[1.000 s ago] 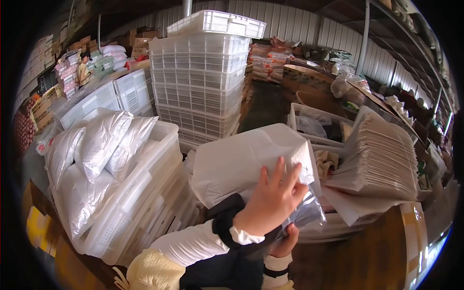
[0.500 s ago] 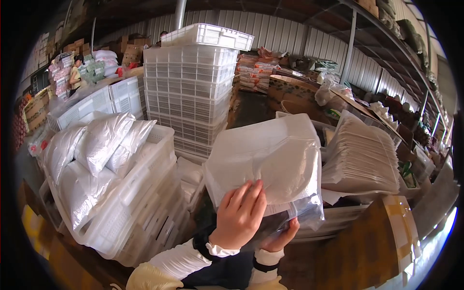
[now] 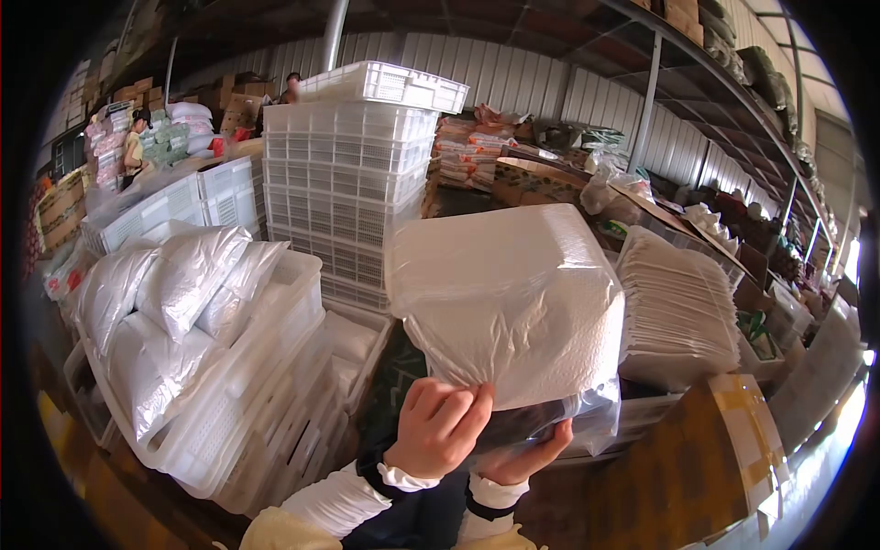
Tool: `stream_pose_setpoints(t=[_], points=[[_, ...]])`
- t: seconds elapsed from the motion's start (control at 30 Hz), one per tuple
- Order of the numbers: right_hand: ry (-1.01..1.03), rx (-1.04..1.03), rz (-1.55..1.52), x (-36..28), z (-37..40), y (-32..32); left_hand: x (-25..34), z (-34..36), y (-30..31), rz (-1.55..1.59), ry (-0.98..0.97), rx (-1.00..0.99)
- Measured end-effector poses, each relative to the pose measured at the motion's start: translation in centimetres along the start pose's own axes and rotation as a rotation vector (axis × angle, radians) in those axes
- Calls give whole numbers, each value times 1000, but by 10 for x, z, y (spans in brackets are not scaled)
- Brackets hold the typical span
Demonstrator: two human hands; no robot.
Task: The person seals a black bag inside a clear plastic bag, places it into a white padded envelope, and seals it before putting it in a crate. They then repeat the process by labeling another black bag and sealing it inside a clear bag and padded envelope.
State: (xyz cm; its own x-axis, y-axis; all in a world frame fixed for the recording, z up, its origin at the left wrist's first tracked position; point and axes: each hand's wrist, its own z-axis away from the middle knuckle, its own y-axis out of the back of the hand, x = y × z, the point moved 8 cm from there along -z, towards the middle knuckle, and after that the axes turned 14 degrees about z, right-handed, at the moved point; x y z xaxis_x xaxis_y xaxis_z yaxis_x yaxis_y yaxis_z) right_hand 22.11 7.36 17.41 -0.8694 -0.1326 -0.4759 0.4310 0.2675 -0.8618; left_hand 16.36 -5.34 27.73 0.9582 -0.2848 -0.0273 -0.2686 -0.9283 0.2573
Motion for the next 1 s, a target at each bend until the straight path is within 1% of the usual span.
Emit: stream_pose_setpoints(t=[0.03, 0.07, 0.13, 0.17, 0.2, 0.23, 0.27, 0.3, 0.33, 0.4, 0.43, 0.47, 0.57, 0.6, 0.63, 0.7, 0.73, 0.83, 0.87, 0.97, 1.0], points=[[-17, 9, 7, -1, 0, 0, -1, 0, 3, 45, -3, 23], [1, -56, -1, -3, -1, -3, -2, 0, 6, 88, -7, 48], [34, -183, -30, -2, -4, 0, -18, 6, 20, 249, 201, 165], [63, -160, -23, 1, -7, 9, -24, 12, 24, 327, 299, 220], [90, -137, -14, 3, -11, 18, -53, 41, 15, 594, 509, 420], [117, -114, -4, 4, -12, 23, -74, 55, 5, 940, 800, 602], [60, -149, -60, 7, -11, 17, -85, 55, -2, 1096, 973, 606], [99, -50, 31, 4, -8, 20, -94, 51, -8, 1252, 1153, 608], [139, 49, 121, -3, 2, 10, -96, 34, -10, 1417, 1124, 533], [134, 108, 142, -5, 4, 8, -99, 29, -22, 1495, 1136, 349], [88, 70, 72, -1, 0, 11, -99, 27, -29, 1532, 1140, 248], [43, 33, 3, 4, -3, 14, -99, 31, -35, 1619, 1222, 235], [16, -23, -44, 16, -7, 18, -98, 34, -32, 1404, 1141, 108], [-7, -29, -40, 18, -5, 11, -100, 43, -33, 1279, 1192, 23], [-10, -35, -24, 19, -3, 9, -90, 33, -24, 1256, 1090, 54], [-19, -43, 8, 23, 1, 10, -84, 46, -24, 1158, 976, 26], [-21, -24, 70, 22, 3, 9, -75, 46, -23, 1204, 1011, 2], [-87, -75, -52, 47, -8, 36, -73, 66, -37, 1342, 1078, -56], [-116, -116, -46, 43, -2, 28, -87, 77, -41, 1295, 1085, -103], [-59, -240, 26, 54, -1, 31, -118, 90, -36, 1372, 1255, 61], [-121, -235, 15, 65, 1, 41, -121, 85, -33, 1398, 1238, 131]])
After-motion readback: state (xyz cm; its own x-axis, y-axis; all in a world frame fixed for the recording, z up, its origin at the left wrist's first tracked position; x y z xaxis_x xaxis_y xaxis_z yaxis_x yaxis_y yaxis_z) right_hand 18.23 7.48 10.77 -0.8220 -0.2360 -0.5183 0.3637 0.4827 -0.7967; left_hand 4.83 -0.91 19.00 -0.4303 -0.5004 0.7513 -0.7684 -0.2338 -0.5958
